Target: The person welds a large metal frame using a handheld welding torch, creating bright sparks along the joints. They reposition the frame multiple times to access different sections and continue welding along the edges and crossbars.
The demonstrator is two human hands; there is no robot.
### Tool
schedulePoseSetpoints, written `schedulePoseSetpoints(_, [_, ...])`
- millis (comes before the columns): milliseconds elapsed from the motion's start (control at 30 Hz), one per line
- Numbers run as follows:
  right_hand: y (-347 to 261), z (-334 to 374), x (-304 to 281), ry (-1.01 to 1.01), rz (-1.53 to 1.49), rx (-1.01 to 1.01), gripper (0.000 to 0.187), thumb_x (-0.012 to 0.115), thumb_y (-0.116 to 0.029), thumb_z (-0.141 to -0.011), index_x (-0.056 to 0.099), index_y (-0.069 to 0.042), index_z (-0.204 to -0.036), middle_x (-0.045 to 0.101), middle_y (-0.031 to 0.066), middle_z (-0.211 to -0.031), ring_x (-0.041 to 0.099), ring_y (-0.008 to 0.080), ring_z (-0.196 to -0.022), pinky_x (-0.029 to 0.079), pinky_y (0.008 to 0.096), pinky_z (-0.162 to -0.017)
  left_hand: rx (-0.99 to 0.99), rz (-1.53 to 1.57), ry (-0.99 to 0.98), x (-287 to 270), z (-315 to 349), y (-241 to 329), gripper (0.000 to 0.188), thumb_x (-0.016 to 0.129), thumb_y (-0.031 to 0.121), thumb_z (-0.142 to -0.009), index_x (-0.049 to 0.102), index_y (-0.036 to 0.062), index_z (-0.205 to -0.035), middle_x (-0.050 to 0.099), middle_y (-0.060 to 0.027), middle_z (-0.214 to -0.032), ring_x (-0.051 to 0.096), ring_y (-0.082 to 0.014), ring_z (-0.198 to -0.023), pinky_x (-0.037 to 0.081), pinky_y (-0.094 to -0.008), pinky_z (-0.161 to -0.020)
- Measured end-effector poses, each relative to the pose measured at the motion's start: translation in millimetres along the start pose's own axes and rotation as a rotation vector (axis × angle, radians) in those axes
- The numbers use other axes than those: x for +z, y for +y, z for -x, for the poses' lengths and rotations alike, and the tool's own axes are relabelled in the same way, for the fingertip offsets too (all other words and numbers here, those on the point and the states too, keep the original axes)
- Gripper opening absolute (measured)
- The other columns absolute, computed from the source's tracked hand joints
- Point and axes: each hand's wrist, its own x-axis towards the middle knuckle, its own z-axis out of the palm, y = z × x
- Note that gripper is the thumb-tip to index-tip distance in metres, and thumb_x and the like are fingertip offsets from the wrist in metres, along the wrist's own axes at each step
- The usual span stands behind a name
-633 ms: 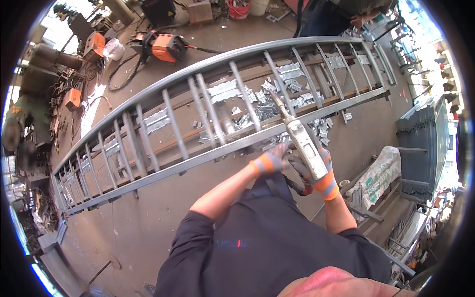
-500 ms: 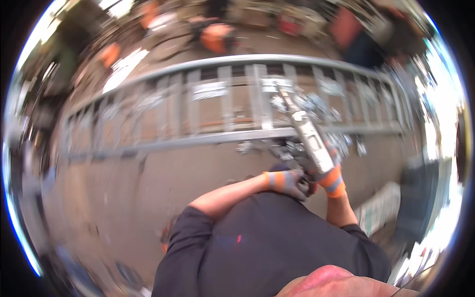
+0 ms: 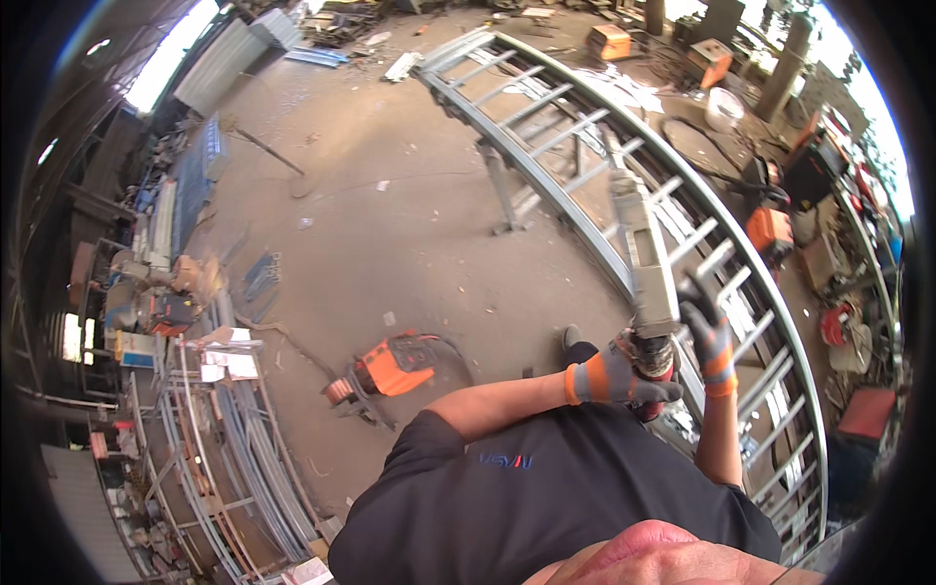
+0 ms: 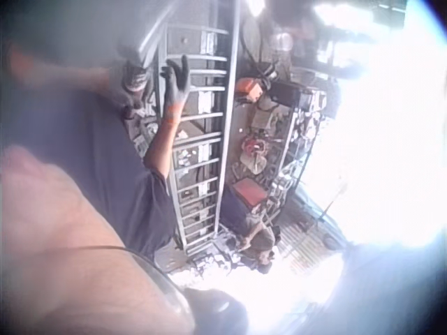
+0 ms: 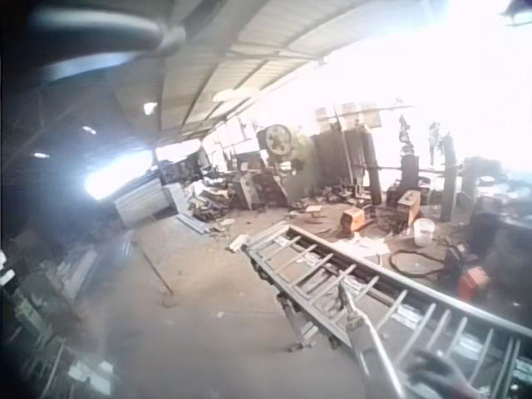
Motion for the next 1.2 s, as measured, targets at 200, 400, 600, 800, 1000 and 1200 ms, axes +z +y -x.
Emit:
schedulePoseSetpoints(200, [108.4, -92.7, 90.6, -0.391, 0.088, -0.029, 0.047, 0.068, -0.023, -0.101, 0.060, -0.003, -0.144, 0.069, 0.0121, -0.133, 0.063, 0.0240, -0.125, 0.050, 0.0370, -0.106, -0.083, 0.014, 0.112, -154.9, -35.8, 47.8, 0.027, 0.086, 0.008, -0.083, 0.070, 0.0040, -0.104, 0.073, -0.0067, -0.104, 0.068, -0.0162, -0.102, 0.056, -0.0356, -0.090])
schedulePoseSetpoints(400, [83.9, -236.8, 181.8, -0.839, -0.156, 0.295, 0.034, 0.062, -0.014, -0.104, 0.062, -0.003, -0.136, 0.069, 0.0104, -0.125, 0.066, 0.0214, -0.116, 0.054, 0.0350, -0.099, 0.046, 0.069, 0.402, -294.9, -74.6, 76.4, 0.041, 0.089, 0.005, -0.078, 0.065, 0.0050, -0.111, 0.069, -0.0027, -0.098, 0.065, -0.0114, -0.091, 0.055, -0.0320, -0.081])
schedulePoseSetpoints(600, [52.2, -370.7, 298.9, -0.948, -0.161, 0.279, 0.047, 0.062, -0.011, -0.103, 0.052, 0.000, -0.147, 0.071, 0.0123, -0.123, 0.071, 0.0193, -0.108, 0.057, 0.0331, -0.092, 0.100, 0.353, 0.552, -466.5, -66.4, 58.6, 0.036, 0.081, -0.004, -0.081, 0.062, 0.0039, -0.111, 0.068, -0.0060, -0.100, 0.071, -0.0190, -0.086, 0.061, -0.0366, -0.076])
schedulePoseSetpoints(800, [45.0, -511.5, 447.6, -0.864, -0.097, 0.239, 0.066, 0.056, -0.051, -0.104, 0.057, 0.005, -0.139, 0.074, 0.0183, -0.113, 0.073, 0.0220, -0.094, 0.059, 0.0337, -0.080, 0.271, 0.436, 0.594, -719.2, -29.3, 60.8, 0.043, 0.080, 0.000, -0.084, 0.058, 0.0032, -0.121, 0.070, -0.0097, -0.101, 0.074, -0.0241, -0.085, 0.063, -0.0386, -0.071])
schedulePoseSetpoints(1000, [9.0, -620.1, 594.5, -0.673, -0.072, 0.105, 0.043, 0.072, -0.016, -0.089, 0.067, 0.007, -0.126, 0.074, 0.0078, -0.100, 0.067, 0.0117, -0.088, 0.053, 0.0276, -0.084, 0.291, 0.364, 0.558, -945.7, -41.2, 136.8, 0.041, 0.083, 0.015, -0.084, 0.061, 0.0023, -0.116, 0.071, -0.0095, -0.097, 0.073, -0.0228, -0.076, 0.062, -0.0390, -0.071])
schedulePoseSetpoints(1200, [17.8, -763.0, 720.7, -0.365, -0.089, 0.031, 0.035, 0.075, -0.004, -0.093, 0.067, 0.006, -0.125, 0.069, 0.0003, -0.101, 0.061, 0.0083, -0.094, 0.050, 0.0261, -0.087, 0.205, 0.110, 0.889, -1087.0, -131.6, 157.5, 0.040, 0.081, 0.029, -0.090, 0.060, 0.0073, -0.116, 0.068, -0.0058, -0.084, 0.066, -0.0163, -0.063, 0.053, -0.0306, -0.051])
